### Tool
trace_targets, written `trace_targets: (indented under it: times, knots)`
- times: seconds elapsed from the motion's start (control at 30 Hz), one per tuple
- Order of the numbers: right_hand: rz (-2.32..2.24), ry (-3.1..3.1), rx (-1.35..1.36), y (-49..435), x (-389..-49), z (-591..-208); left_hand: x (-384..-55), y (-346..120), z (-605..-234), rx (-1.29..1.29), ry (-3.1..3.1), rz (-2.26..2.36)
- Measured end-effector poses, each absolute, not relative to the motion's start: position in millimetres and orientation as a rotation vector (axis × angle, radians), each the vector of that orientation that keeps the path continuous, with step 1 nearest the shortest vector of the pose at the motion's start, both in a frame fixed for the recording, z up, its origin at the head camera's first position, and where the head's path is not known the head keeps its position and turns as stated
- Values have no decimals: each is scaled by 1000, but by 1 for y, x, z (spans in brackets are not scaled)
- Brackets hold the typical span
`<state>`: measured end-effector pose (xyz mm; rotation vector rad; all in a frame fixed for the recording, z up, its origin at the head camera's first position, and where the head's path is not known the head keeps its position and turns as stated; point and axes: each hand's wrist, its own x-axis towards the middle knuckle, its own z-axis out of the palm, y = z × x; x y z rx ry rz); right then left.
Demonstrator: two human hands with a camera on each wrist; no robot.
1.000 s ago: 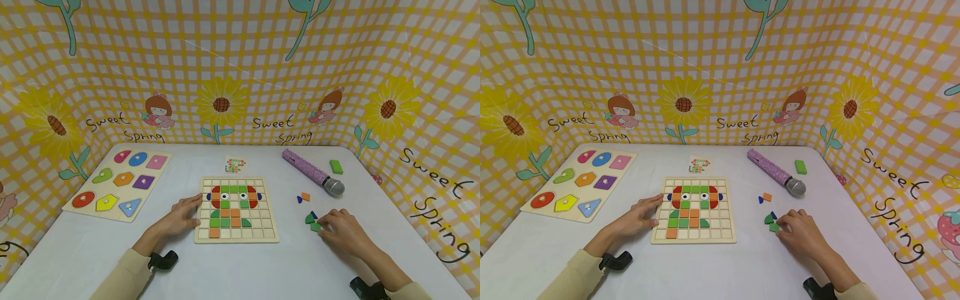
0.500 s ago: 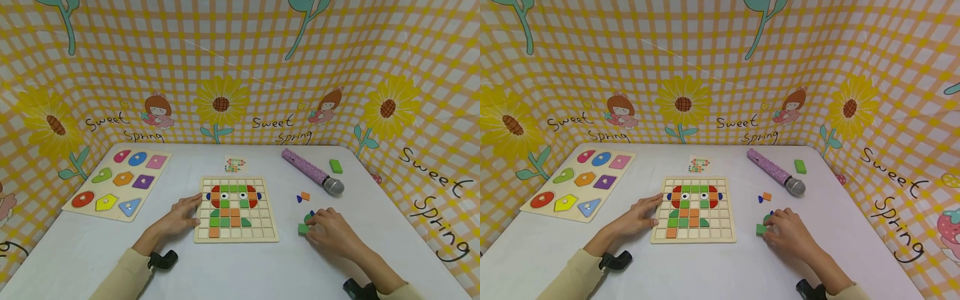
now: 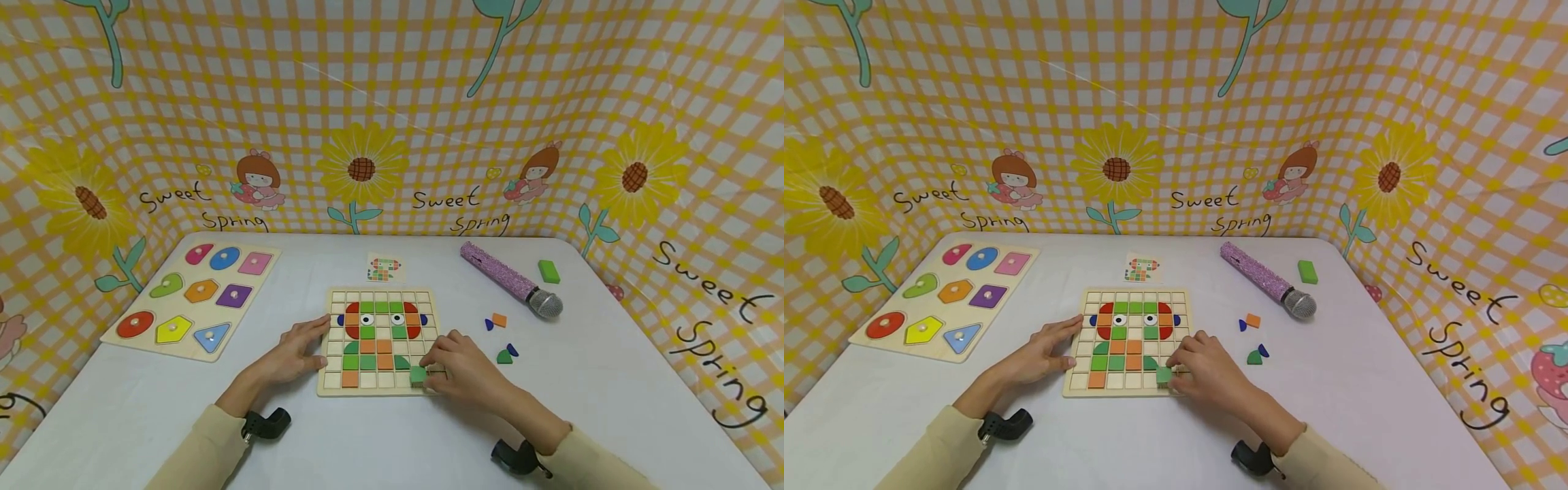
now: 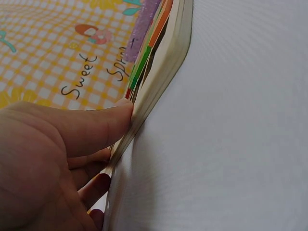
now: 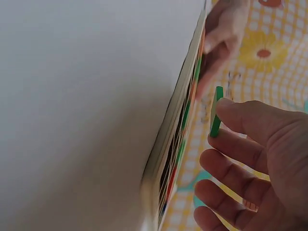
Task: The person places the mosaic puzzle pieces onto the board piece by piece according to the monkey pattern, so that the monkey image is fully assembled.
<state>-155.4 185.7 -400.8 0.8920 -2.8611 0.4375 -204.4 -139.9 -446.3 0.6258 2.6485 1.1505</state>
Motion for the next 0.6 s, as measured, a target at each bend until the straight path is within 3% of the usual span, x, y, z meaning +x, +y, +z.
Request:
trace_targets:
  times: [0.6]
  knots:
    - [342, -2785, 1143, 124, -170, -408, -204, -141, -446, 635, 2626, 1175]
